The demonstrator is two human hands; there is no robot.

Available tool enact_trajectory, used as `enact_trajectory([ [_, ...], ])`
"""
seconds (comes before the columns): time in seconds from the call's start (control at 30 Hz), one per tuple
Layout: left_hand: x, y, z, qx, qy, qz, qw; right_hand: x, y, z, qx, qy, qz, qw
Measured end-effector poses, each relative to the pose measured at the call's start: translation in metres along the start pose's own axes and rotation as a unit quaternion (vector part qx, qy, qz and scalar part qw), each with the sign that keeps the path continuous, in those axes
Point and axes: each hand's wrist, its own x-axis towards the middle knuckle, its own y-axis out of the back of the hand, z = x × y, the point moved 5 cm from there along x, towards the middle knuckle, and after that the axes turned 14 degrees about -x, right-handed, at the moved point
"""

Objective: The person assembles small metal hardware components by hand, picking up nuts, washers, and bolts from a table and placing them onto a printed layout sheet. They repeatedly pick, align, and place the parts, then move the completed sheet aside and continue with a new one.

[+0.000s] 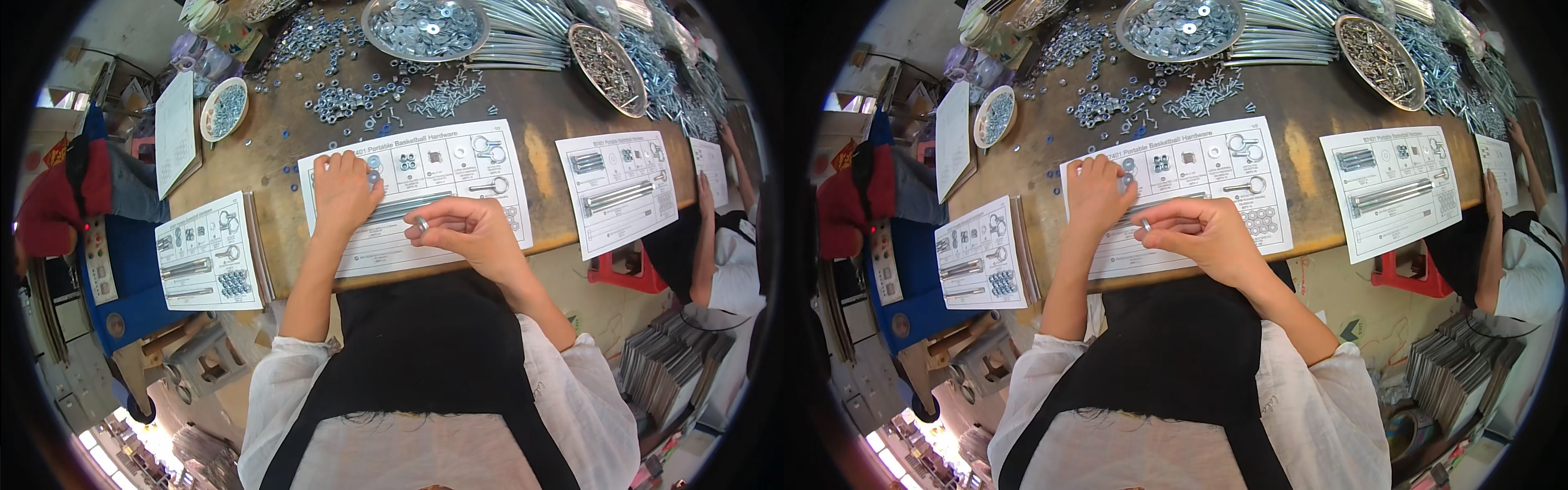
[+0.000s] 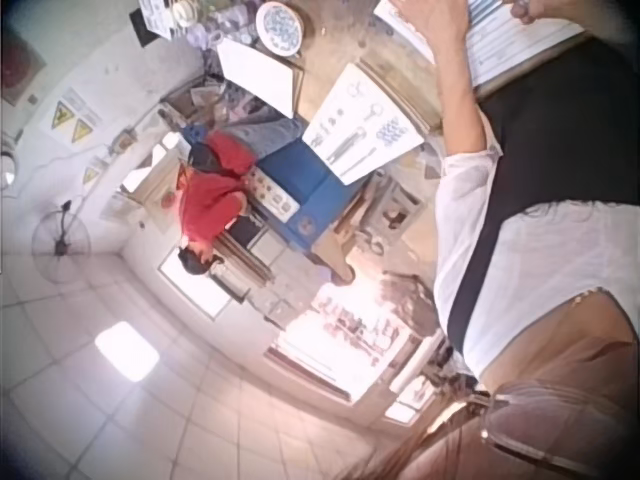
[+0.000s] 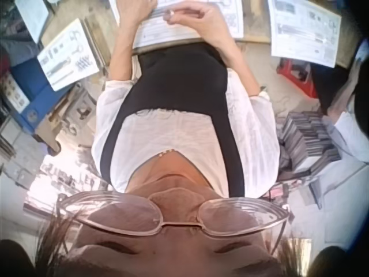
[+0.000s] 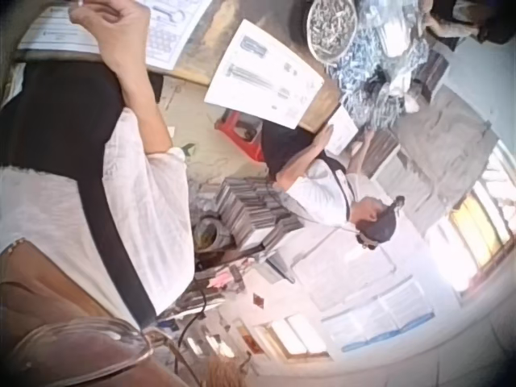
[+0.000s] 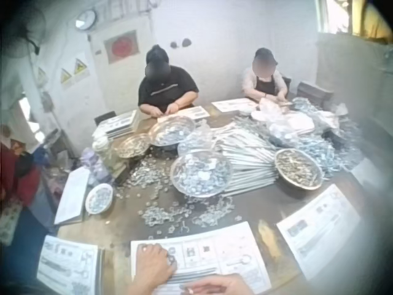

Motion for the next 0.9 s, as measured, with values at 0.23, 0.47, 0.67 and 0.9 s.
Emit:
enact_trajectory([
  [0.23,0.003,0.004,0.005,0.027,0.032,-0.024,0.999,-0.003,0.013,0.013,0.014,-0.001,0.019,1.0],
  [0.47,-0.033,0.008,0.011,-0.045,0.0,0.053,0.998,0.001,0.02,0.03,0.012,-0.014,0.015,1.0],
  [0.67,-0.031,0.021,0.017,-0.126,0.006,0.076,0.989,0.099,0.083,0.0,-0.235,0.06,0.13,0.961],
  [0.9,-0.039,0.028,0.03,-0.173,-0.011,0.081,0.982,0.182,0.218,-0.027,-0.386,0.163,0.427,0.801],
])
